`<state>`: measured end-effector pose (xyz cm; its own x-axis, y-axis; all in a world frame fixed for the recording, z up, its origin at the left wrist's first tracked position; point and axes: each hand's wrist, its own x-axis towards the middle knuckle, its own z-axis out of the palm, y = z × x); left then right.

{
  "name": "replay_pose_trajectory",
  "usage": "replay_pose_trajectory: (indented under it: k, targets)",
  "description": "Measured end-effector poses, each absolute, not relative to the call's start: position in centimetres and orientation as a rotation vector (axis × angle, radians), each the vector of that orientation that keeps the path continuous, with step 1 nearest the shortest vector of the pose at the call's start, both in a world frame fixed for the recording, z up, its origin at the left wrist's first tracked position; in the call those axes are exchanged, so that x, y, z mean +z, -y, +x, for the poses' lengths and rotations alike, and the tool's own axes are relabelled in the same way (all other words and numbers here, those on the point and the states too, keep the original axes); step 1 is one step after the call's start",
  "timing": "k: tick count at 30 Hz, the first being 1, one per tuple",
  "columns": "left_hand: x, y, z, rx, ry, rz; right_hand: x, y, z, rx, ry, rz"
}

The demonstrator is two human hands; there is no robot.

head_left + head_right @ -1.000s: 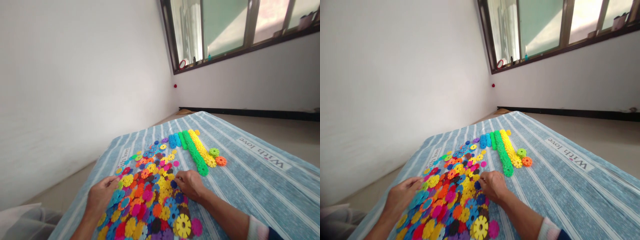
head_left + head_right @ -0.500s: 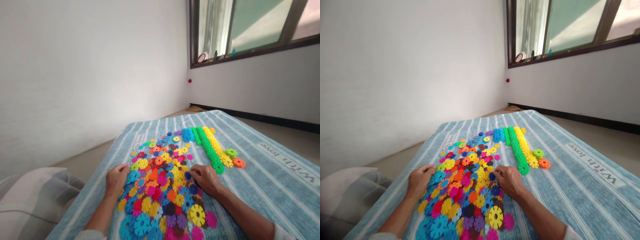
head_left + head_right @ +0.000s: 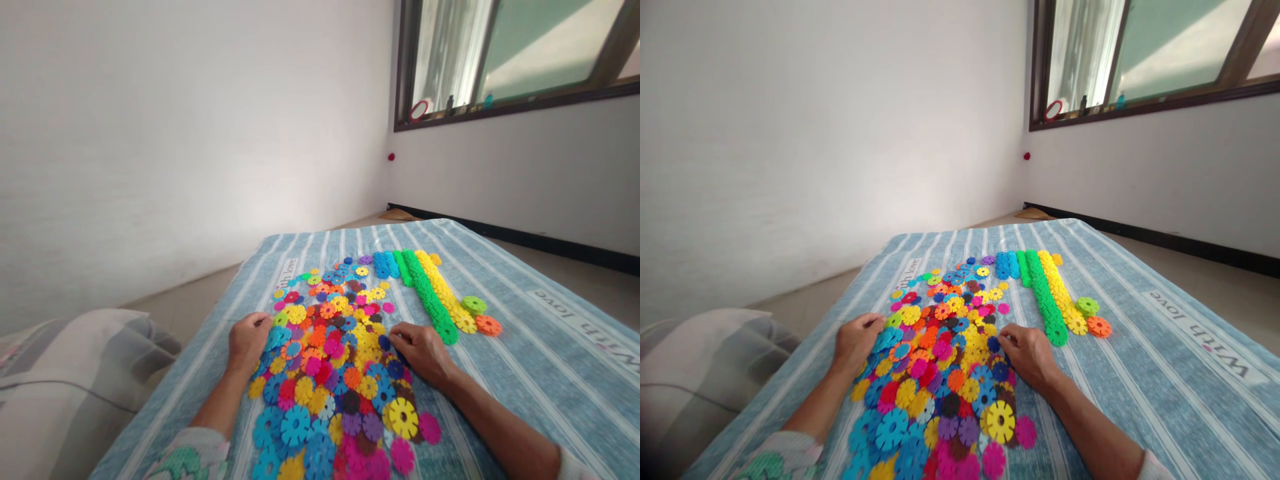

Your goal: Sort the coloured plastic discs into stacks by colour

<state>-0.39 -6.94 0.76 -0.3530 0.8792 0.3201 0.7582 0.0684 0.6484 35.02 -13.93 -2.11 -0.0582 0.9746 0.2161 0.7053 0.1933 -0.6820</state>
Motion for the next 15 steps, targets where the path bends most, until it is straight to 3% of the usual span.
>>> replay_pose_trajectory:
  k: [15]
  targets:
    - [0.7,7.5,2.1,1.291,-2.070,1.764,-2.3,13.8,35.3,0.524,1.819,-1.552]
